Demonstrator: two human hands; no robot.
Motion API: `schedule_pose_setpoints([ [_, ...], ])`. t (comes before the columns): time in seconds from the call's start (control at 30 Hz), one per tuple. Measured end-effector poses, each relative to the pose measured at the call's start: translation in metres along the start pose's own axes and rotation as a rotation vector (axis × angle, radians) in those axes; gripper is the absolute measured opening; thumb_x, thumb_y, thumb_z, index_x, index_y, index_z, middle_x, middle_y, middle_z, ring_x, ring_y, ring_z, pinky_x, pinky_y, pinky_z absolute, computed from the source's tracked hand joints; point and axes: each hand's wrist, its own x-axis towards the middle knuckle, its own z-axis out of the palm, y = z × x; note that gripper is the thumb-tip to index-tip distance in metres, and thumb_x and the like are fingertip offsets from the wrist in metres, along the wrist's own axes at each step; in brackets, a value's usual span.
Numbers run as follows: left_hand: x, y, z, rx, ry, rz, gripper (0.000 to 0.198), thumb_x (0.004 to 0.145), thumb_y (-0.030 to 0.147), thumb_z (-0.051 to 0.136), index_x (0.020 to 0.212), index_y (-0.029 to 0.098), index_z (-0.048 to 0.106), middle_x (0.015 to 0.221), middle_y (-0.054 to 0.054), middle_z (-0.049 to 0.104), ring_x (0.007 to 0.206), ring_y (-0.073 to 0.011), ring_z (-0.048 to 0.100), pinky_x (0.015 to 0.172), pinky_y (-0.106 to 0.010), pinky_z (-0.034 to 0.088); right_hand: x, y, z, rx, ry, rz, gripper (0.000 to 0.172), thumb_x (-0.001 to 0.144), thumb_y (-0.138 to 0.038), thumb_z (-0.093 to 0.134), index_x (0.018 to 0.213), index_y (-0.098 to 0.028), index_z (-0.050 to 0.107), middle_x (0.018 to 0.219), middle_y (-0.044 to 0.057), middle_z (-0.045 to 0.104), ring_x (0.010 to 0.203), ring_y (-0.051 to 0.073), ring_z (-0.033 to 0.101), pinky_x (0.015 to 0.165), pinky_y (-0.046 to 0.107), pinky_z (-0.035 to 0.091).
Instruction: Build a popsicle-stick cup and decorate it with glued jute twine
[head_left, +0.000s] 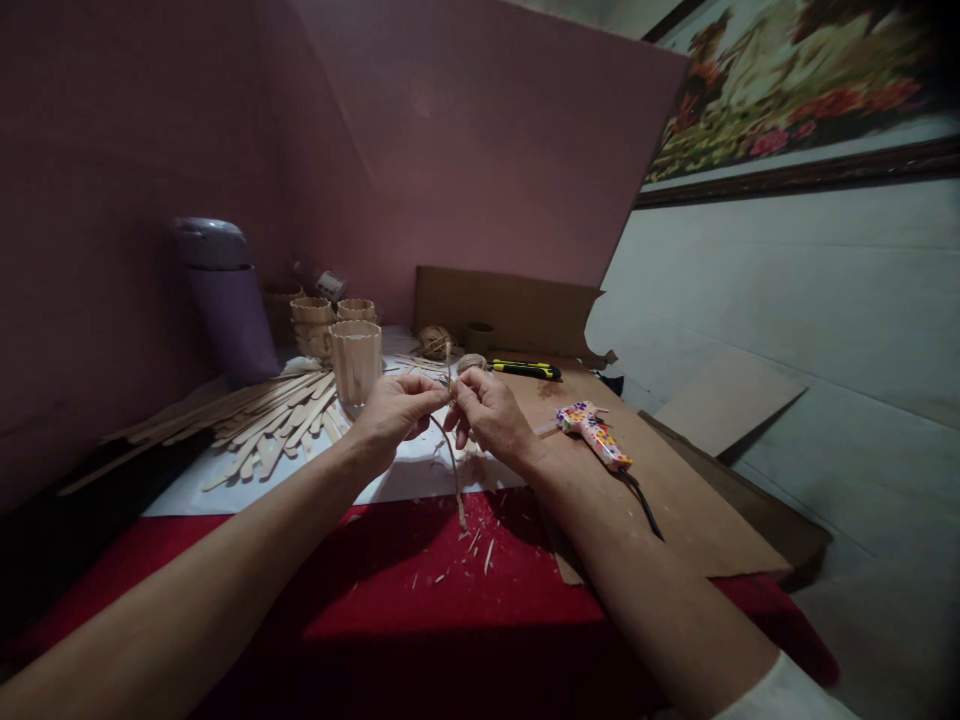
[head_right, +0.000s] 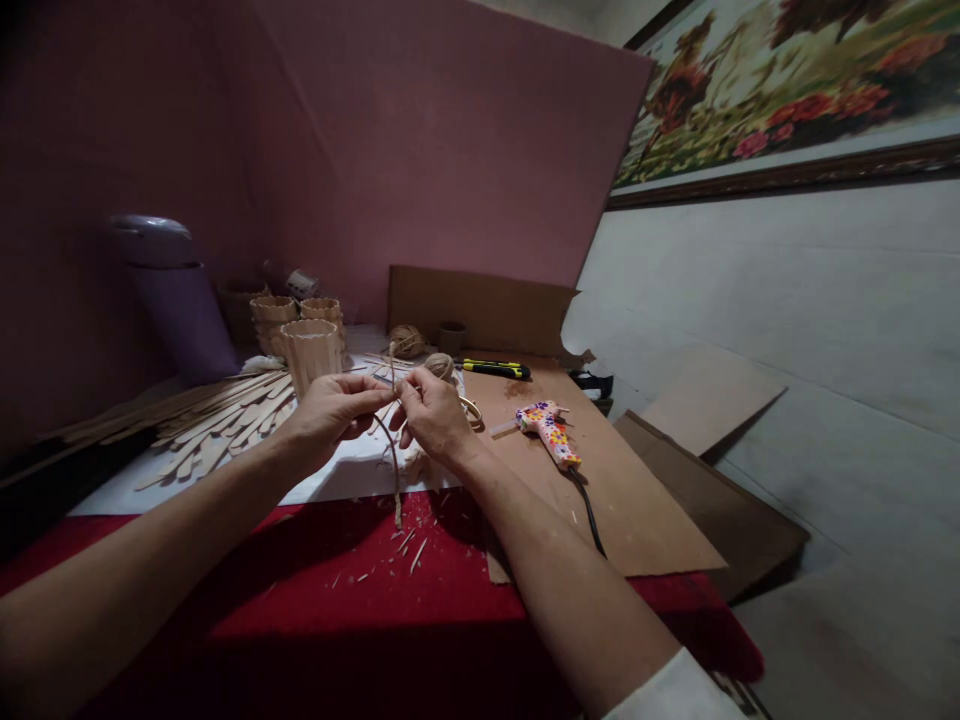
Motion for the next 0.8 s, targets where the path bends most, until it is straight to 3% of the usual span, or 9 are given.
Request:
schedule_pose_setpoints([
  [0.23,-0.001,0.000,0.000,-0.099,-0.174,-0.027,0.027,0.062,0.031,0.076,0.057,0.014,0.056,0.044,0.007,0.041,0.035,-0.0013,0.027,0.037,-0.018,0.012,0.005,0.010,-0.004,-0.047,0.027,0.008,0.021,0.089,-0.033,0.047,0.073,-0.020,0.050,0.067,-0.002,0.064,0.036,0.007,0.051,0.034,0.018,0.039],
  [0.37,0.000,0.001,-0.001,-0.157,-0.151,-0.044,0.027,0.060,0.024,0.074,0.053,0.016,0.050,0.044,0.009,0.035,0.034,-0.0009,0.024,0.036,-0.019,0.011,0.011,0.020,-0.011,-0.273,0.225,0.058,0.021,0.087,-0.025,0.051,0.067,-0.020,0.057,0.062,-0.002,0.060,0.045,0.010,0.053,0.045,0.022,0.039],
  [0.47,0.002,0.001,-0.001,-0.119,-0.068,-0.034,0.026,0.059,0.023,0.073,0.051,0.016,0.050,0.043,0.009,0.036,0.034,-0.0015,0.026,0.036,-0.020,0.010,0.015,0.020,-0.020,-0.315,0.388,0.051,0.021,0.091,-0.025,0.048,0.075,-0.020,0.061,0.074,0.002,0.063,0.066,0.015,0.059,0.061,0.026,0.043],
  [0.53,0.002,0.001,-0.001,-0.077,-0.031,-0.042,0.023,0.059,0.023,0.073,0.052,0.015,0.052,0.041,0.008,0.037,0.033,-0.0022,0.028,0.036,-0.020,0.010,0.016,0.016,-0.023,-0.298,0.422,-0.029,0.026,0.094,-0.032,0.043,0.082,-0.020,0.063,0.085,0.004,0.064,0.081,0.018,0.059,0.072,0.029,0.044],
  [0.63,0.001,0.001,0.001,0.004,-0.023,-0.046,0.022,0.059,0.025,0.073,0.054,0.015,0.055,0.041,0.006,0.040,0.034,-0.0034,0.030,0.037,-0.019,0.013,0.014,0.007,-0.020,-0.315,0.327,-0.233,0.026,0.093,-0.040,0.050,0.084,-0.021,0.065,0.095,0.006,0.066,0.094,0.020,0.058,0.084,0.033,0.042],
  [0.8,-0.001,0.000,0.005,0.079,-0.048,-0.036,0.022,0.060,0.028,0.072,0.054,0.015,0.056,0.039,0.008,0.036,0.035,-0.0033,0.027,0.037,-0.019,0.015,0.009,0.002,-0.011,-0.436,0.280,-0.414,0.015,0.082,-0.026,0.068,0.069,-0.022,0.061,0.092,0.004,0.066,0.095,0.021,0.056,0.091,0.037,0.037],
])
